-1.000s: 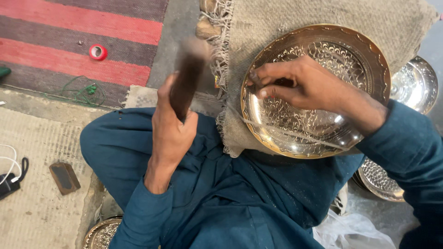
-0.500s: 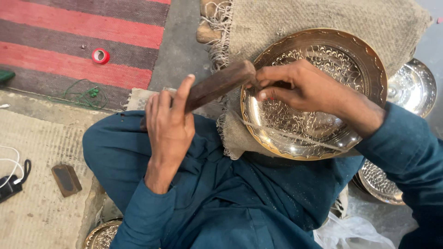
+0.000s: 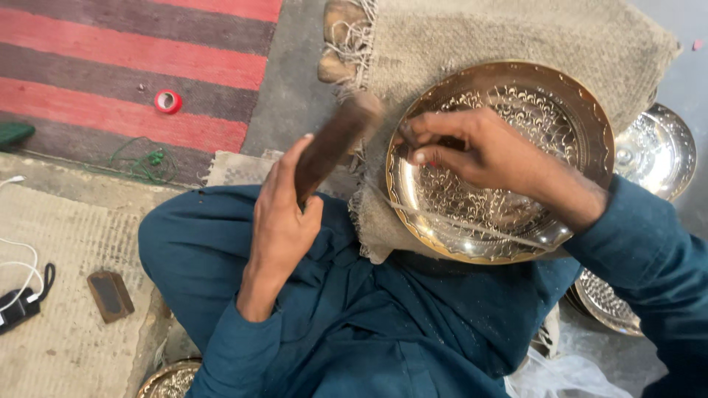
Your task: The person sits cross-legged on the floor with an engraved brass tray resting on a cloth cushion on their lap. They hold a wooden mallet in one hand and a small punch in the other, repeatedly tapping the punch along the tray's embossed floral patterns, repositioning the punch to work different areas of the design.
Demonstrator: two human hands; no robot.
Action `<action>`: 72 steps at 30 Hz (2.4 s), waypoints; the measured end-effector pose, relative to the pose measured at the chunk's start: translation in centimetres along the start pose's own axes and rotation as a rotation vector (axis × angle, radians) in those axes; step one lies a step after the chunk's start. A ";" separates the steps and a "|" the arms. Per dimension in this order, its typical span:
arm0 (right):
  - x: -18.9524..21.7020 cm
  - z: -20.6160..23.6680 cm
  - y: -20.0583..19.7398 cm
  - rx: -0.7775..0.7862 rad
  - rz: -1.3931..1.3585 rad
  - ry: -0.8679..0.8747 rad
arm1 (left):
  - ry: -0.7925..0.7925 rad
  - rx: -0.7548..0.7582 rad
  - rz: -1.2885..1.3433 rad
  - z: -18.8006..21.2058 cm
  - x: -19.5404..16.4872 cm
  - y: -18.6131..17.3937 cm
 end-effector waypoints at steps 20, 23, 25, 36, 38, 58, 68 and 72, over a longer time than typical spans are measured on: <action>0.3 -1.4 0.2 0.131 -0.056 -0.092 | 0.100 -0.182 -0.185 0.9 0.2 -0.7; 0.4 -1.3 0.0 0.111 -0.070 -0.077 | -0.239 0.049 -0.492 0.8 2.3 0.4; 0.6 -1.3 -0.9 0.020 -0.149 -0.105 | -0.271 0.076 -0.527 1.2 2.9 0.0; 1.1 2.0 -0.5 0.166 0.954 -0.311 | -0.824 0.504 -0.166 13.0 10.8 -2.3; 1.6 2.5 -1.9 -0.030 1.104 -0.301 | -0.877 0.631 -0.226 16.0 11.9 -2.5; 6.5 15.0 -1.6 0.070 0.449 0.597 | -0.107 0.148 -0.122 0.8 -3.3 5.0; 5.6 18.3 -0.7 -0.008 0.183 0.689 | 0.313 -0.041 -0.293 -5.6 -6.6 7.1; 5.5 19.0 -1.5 -0.118 0.224 0.743 | 0.485 -0.100 -0.319 -6.9 -8.8 8.9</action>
Point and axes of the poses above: each hand's wrist, its own z-axis away from the middle knuckle, its own y-axis out of the palm, x = y × z, the point moved 6 cm from there along -z, towards the middle knuckle, and after that the axes turned 12 degrees about -y, right-handed, at the moved point
